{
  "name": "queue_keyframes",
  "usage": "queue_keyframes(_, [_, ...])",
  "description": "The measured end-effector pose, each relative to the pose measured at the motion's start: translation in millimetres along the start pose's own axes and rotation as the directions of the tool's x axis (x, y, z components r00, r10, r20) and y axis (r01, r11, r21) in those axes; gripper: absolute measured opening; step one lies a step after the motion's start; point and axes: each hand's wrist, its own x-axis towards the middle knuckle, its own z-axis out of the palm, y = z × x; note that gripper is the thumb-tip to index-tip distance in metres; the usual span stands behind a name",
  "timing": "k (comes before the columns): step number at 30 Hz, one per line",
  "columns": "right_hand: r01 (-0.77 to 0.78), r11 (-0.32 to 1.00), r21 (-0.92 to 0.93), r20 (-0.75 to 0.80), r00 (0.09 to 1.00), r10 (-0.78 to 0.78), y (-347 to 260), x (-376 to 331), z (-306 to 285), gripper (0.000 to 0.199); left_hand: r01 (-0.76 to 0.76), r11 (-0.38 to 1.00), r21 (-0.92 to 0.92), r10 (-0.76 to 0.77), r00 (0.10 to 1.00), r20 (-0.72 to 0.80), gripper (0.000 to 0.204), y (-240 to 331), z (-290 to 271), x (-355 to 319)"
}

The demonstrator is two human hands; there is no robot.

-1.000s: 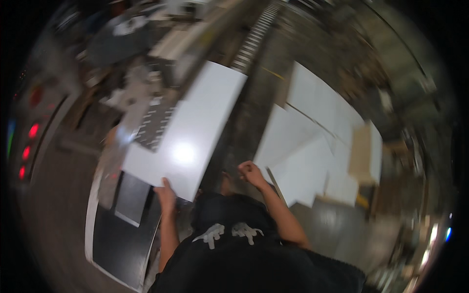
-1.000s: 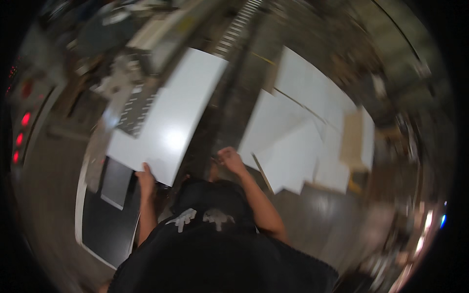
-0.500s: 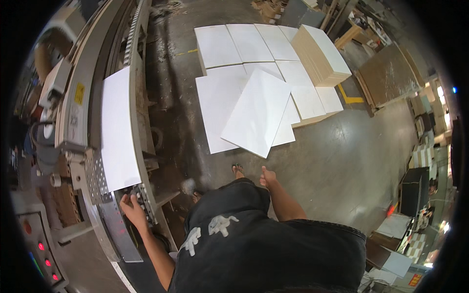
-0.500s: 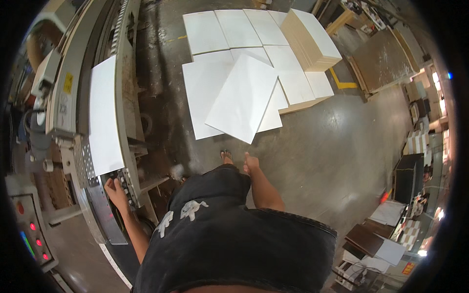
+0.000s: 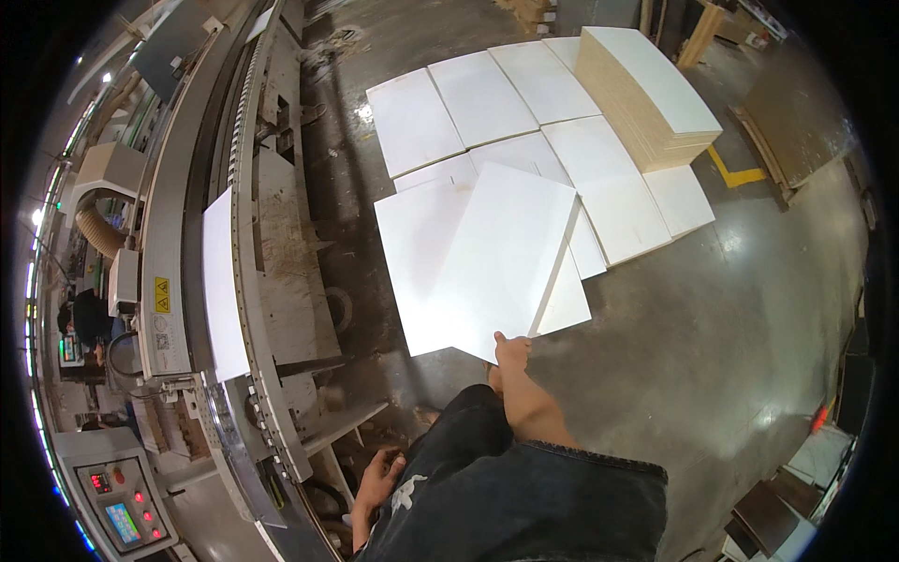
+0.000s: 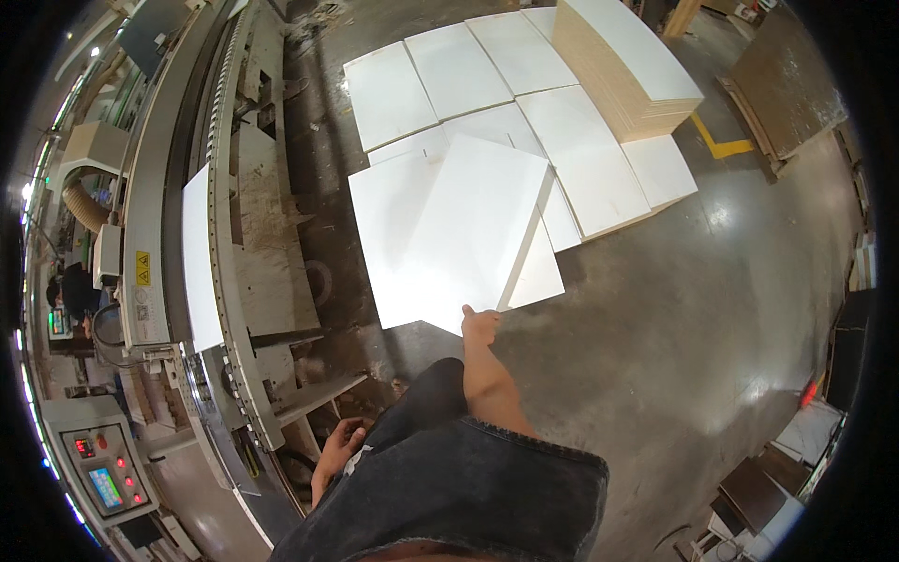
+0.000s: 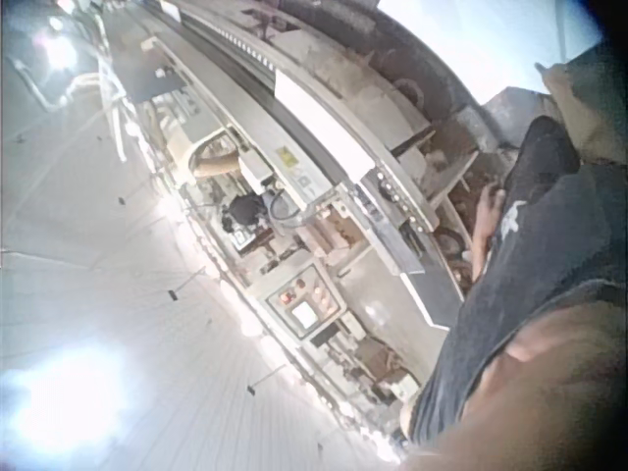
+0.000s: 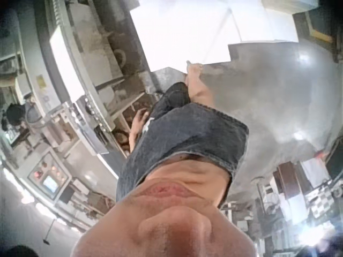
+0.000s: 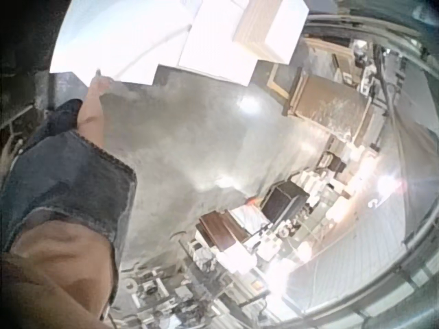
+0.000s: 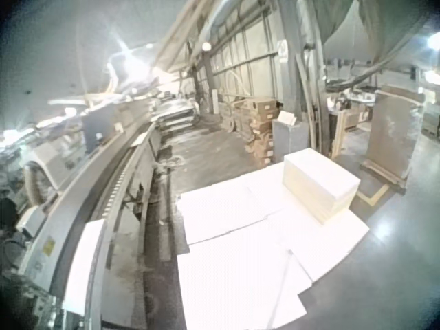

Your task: The person repeatedly picks up white rectangular panels from a stack on the floor and places them onto a conveyor belt feeding a processing machine. The person handles the panels one at a time, positioning them on the belt before they are drawn into the machine.

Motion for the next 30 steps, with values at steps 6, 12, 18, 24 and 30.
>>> queue_keyframes(6, [-0.026,1.000,0.010,-0.013,1.000,0.026,4,5,-13,0.090,0.028,0.999,0.038,-0.022,0.985,-0.171,0.045,48,7,-9])
queue_keyframes(12, [-0.123,0.990,0.066,-0.359,0.923,0.138,6,-22,-9,0.068,0.004,0.993,0.117,0.024,0.971,-0.237,0.043,46,5,-11])
queue_keyframes(18, [-0.280,0.957,-0.081,-0.476,0.854,0.209,-3,-22,60,0.049,-0.004,0.996,0.085,0.016,0.990,-0.142,0.039,73,20,-4])
queue_keyframes(24, [-0.499,0.867,0.004,0.027,0.866,0.499,-23,-66,-13,0.074,0.014,0.999,0.032,-0.009,0.988,-0.154,0.036,59,21,-16])
queue_keyframes(30, [-0.294,0.956,-0.014,0.363,0.889,0.278,25,10,42,0.092,-0.022,1.000,-0.018,0.019,0.984,-0.179,0.038,32,6,5])
